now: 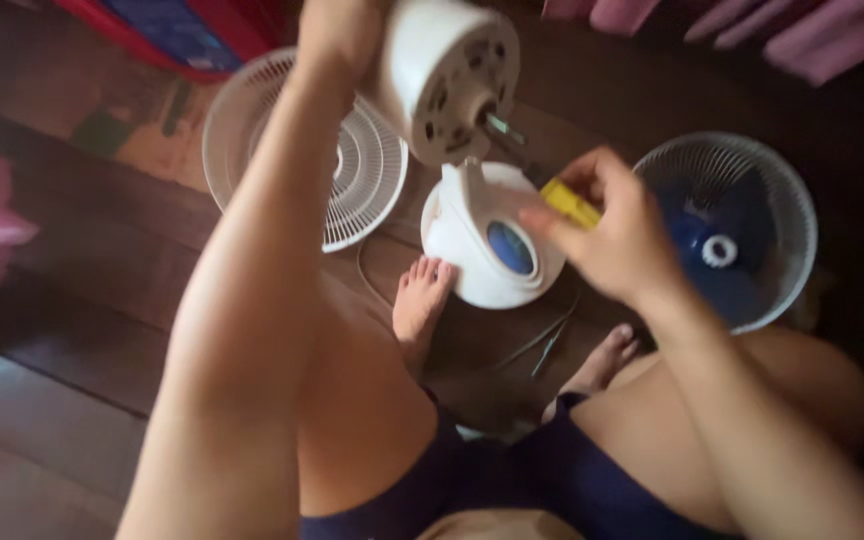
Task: The person uses a yellow screwdriver to tighten screws on the motor housing of a disassembled pedestal fan. They then attach the front fan cage to the motor assembly.
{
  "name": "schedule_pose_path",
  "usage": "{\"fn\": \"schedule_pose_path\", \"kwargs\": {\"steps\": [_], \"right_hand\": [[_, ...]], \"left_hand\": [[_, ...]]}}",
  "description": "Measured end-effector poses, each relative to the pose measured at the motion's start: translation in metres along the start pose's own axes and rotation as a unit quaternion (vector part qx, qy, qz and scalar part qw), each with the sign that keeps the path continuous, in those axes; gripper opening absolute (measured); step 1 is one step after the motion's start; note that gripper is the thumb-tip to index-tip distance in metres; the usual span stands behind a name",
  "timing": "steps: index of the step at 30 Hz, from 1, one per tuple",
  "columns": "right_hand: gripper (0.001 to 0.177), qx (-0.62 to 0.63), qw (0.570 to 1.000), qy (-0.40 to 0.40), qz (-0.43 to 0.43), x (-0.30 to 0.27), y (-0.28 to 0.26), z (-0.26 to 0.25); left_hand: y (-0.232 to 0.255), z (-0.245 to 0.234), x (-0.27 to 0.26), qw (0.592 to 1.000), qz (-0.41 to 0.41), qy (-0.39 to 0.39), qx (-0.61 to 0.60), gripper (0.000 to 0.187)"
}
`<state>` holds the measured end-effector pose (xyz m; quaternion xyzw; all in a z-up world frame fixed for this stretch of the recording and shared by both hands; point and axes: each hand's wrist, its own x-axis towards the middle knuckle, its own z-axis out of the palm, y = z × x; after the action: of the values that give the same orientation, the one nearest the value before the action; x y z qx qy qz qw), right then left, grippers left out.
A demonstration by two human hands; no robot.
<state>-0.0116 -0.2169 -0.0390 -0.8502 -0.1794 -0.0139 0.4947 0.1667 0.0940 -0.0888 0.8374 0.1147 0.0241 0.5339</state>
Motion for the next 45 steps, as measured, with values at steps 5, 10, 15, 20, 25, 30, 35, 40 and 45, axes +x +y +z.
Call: {"fn": "schedule_pose_path", "kwargs": {"steps": [5, 10, 15, 20, 25, 30, 35, 40, 45], "right_hand": [[0.019, -0.309, 0.933, 0.1, -0.155, -0.007, -0.032, -0.009], [0.017, -0.135, 0.986, 0.084, 0.054, -0.002, -0.024, -0.005], [0.018, 0.185, 0.925, 0.007, 0.333, 0.006, 0.013, -0.003], [0.022, -0.115, 0.989, 0.098, 0.005, -0.01, 0.003, 0.013], [0.027, -0.323, 0.939, 0.1, -0.054, -0.02, -0.008, 0.021], [0.025, 0.124, 0.95, 0.023, 0.286, -0.01, 0.005, 0.016], [0.025, 0.048, 0.983, 0.03, 0.172, -0.007, -0.009, 0.005], [0.022, -0.357, 0.915, 0.121, -0.145, -0.015, -0.035, -0.001], [0.022, -0.23, 0.966, 0.117, -0.031, -0.016, -0.014, -0.001]], "left_hand": [[0.042, 0.016, -0.028, 0.995, -0.054, 0.037, 0.071, 0.06], [0.071, 0.01, -0.053, 0.991, -0.117, 0.034, 0.053, 0.063], [0.078, 0.005, -0.055, 0.99, -0.128, 0.007, 0.068, 0.062], [0.071, -0.003, -0.052, 0.991, -0.122, 0.0, 0.047, 0.063], [0.066, 0.001, -0.048, 0.992, -0.111, -0.009, 0.055, 0.066], [0.06, 0.005, -0.045, 0.995, -0.071, -0.002, 0.074, 0.068], [0.058, 0.007, -0.045, 0.994, -0.084, -0.034, 0.066, 0.067], [0.066, 0.007, -0.046, 0.996, -0.072, -0.016, 0.05, 0.07], [0.075, 0.013, -0.053, 0.992, -0.096, -0.017, 0.082, 0.068]]}}
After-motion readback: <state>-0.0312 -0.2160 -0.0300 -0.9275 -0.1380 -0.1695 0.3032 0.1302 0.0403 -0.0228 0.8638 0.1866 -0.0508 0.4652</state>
